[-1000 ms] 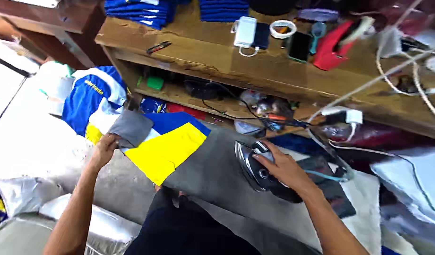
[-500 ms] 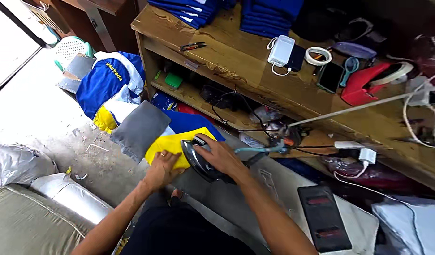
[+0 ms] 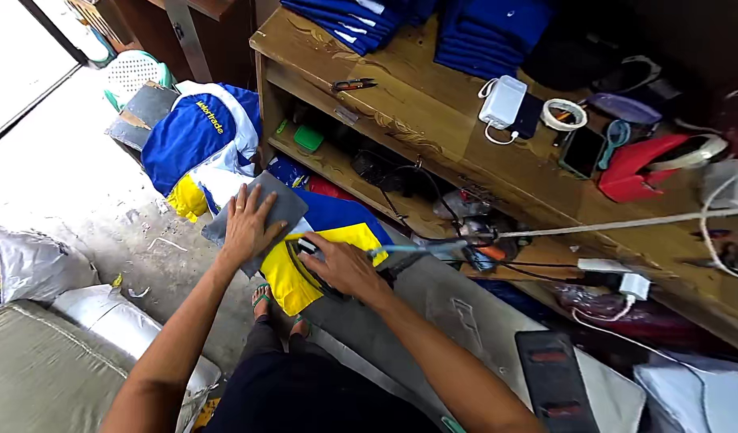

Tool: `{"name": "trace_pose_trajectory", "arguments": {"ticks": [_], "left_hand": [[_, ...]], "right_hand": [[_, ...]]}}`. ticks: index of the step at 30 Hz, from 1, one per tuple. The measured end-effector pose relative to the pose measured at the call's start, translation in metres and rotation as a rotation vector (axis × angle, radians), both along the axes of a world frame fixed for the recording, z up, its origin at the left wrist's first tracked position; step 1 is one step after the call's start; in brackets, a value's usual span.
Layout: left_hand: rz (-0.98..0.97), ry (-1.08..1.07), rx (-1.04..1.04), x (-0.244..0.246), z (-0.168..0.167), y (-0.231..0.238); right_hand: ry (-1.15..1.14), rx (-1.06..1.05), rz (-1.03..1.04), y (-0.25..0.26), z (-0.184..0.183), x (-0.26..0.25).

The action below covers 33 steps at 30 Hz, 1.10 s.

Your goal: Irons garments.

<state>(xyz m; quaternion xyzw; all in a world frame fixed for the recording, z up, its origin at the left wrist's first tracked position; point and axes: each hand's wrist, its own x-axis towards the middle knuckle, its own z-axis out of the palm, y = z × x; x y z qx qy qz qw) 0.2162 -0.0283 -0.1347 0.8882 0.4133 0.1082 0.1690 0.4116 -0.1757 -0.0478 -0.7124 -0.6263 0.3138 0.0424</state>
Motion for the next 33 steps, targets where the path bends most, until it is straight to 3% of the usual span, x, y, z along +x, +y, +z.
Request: {"name": "trace_pose_trajectory", "arguments": {"ticks": [3, 6, 10, 15, 22, 25, 29, 33], "left_hand": [[0.007, 0.104, -0.006, 0.005, -0.021, 0.024], [0.030, 0.085, 0.027, 0.003, -0.031, 0.026], [0.026, 0.061, 0.051, 0.002, -0.036, 0.026], [0.021, 0.048, 0.012, -0.001, -0.037, 0.030], [-0.001, 0.036, -0.025, -0.002, -0.034, 0.033], [0.004, 0.068, -0.047, -0.001, -0.030, 0.033], [0.042, 0.015, -0.051, 0.003, -0.022, 0.034], [0.088, -0.111, -0.033, 0.013, -0.010, 0.035]], "right_hand": [[0.004, 0.073, -0.014, 0.036, -0.007, -0.009], [-0.001, 0.100, -0.018, 0.035, -0.012, -0.008], [0.018, -0.063, -0.045, -0.017, -0.006, -0.005], [-0.029, -0.102, -0.029, -0.072, -0.007, 0.003], [-0.081, -0.046, -0.156, 0.014, -0.004, -0.012], [-0.080, -0.019, -0.131, 0.024, -0.008, -0.011], [-0.032, -0.175, -0.069, -0.023, -0.002, -0.009], [-0.048, -0.205, -0.126, -0.084, -0.001, 0.008]]}}
